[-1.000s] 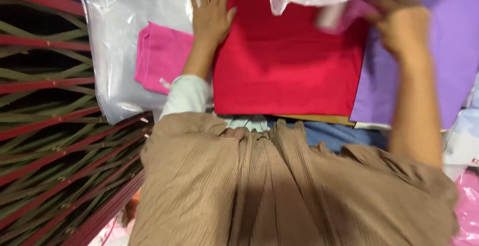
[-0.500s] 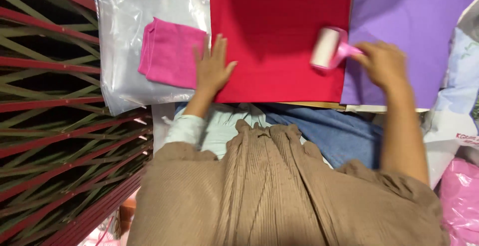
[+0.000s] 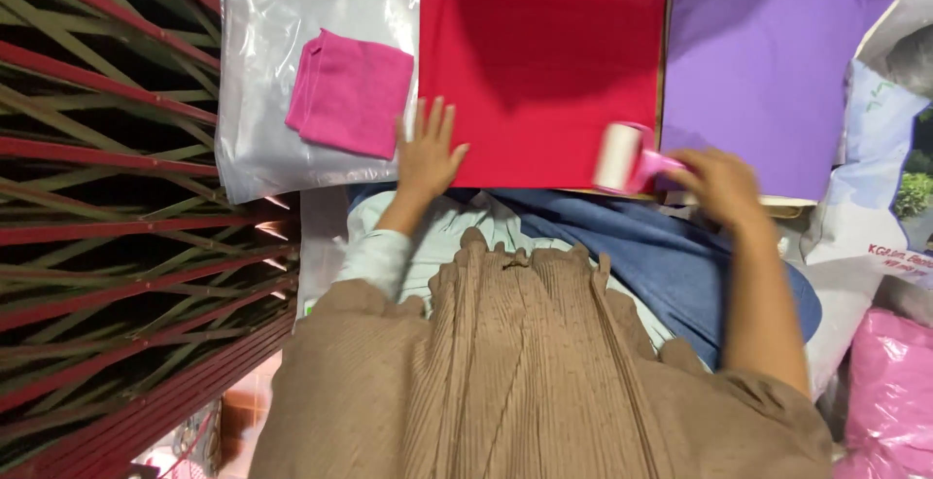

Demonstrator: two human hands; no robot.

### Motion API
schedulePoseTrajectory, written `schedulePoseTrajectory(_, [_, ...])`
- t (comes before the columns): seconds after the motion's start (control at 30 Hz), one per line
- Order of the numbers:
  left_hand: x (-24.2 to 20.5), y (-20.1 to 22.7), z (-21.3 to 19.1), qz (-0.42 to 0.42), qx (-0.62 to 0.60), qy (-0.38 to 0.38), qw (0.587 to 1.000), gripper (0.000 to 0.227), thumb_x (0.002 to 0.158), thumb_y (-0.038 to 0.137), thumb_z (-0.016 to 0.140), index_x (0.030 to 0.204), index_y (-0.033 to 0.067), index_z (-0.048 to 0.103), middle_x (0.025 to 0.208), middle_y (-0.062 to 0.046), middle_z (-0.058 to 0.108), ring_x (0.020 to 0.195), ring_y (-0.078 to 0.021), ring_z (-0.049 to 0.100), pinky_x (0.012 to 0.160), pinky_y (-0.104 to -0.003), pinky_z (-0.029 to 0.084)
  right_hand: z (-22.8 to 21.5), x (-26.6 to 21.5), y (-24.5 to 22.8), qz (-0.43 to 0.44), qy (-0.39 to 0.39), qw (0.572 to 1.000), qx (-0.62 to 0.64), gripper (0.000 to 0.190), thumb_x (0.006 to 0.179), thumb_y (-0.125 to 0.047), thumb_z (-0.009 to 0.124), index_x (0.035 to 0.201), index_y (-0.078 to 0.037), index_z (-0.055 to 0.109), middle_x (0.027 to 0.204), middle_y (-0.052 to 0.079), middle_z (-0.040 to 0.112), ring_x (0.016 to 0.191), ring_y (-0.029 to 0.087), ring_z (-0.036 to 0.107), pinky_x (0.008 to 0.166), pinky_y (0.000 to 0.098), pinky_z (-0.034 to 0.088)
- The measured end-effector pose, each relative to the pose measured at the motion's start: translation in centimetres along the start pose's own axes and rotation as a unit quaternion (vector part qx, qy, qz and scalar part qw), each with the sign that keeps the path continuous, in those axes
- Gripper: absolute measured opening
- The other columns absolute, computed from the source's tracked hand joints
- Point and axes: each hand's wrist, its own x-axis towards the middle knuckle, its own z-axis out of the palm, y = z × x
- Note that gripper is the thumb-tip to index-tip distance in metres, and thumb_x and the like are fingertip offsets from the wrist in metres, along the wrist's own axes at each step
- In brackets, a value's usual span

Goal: Using a lint roller to clean a piece of red fabric and then folding it.

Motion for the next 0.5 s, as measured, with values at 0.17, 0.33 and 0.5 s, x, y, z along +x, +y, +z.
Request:
schedulePoseTrajectory(0.17, [1.2,1.1,-3.2,-0.001,0.032,0.023,0.999,0.065,0.101,0.043,0.054,0.157,0.0109,0.046,0.169,-0.012,0.033,0.157,-0.0397,0.015,0.121,-0.070,0.011,-2.3,-2.2,-1.0,0.029,0.003,0.999,-0.019,0.035,0.107,-0.043,0.058,0.137,-0.028,0.069,0.112,0.017,0.075,0.112,0.043,0.067,0.098,0.0545,0.048])
schedulePoseTrajectory(0.33, [2.2,5.9,-0.3,0.010,-0.042,0.021,0.999,0.070,0.103,0.048,0.053,0.161,0.0102,0.038,0.169,-0.015,0.030,0.158,-0.0414,0.016,0.123,-0.071,0.011,4.1,2.1,-7.2,-0.060,0.025,0.997,-0.050,0.033,0.102,-0.045,0.062,0.132,-0.032,0.070,0.109,0.009,0.074,0.111,0.035,0.069,0.097,0.0495,0.050])
schedulePoseTrajectory(0.5, [-2.3,2.9,-0.8,0.030,-0.019,-0.073,0.997,0.080,0.103,0.059,0.041,0.164,0.0103,0.024,0.173,-0.010,0.016,0.158,-0.0371,0.009,0.123,-0.066,0.010,-0.4,-1.1,1.2,0.041,-0.070,0.993,-0.086,0.042,0.099,-0.054,0.054,0.131,-0.033,0.069,0.122,0.007,0.075,0.111,0.036,0.068,0.087,0.0485,0.050])
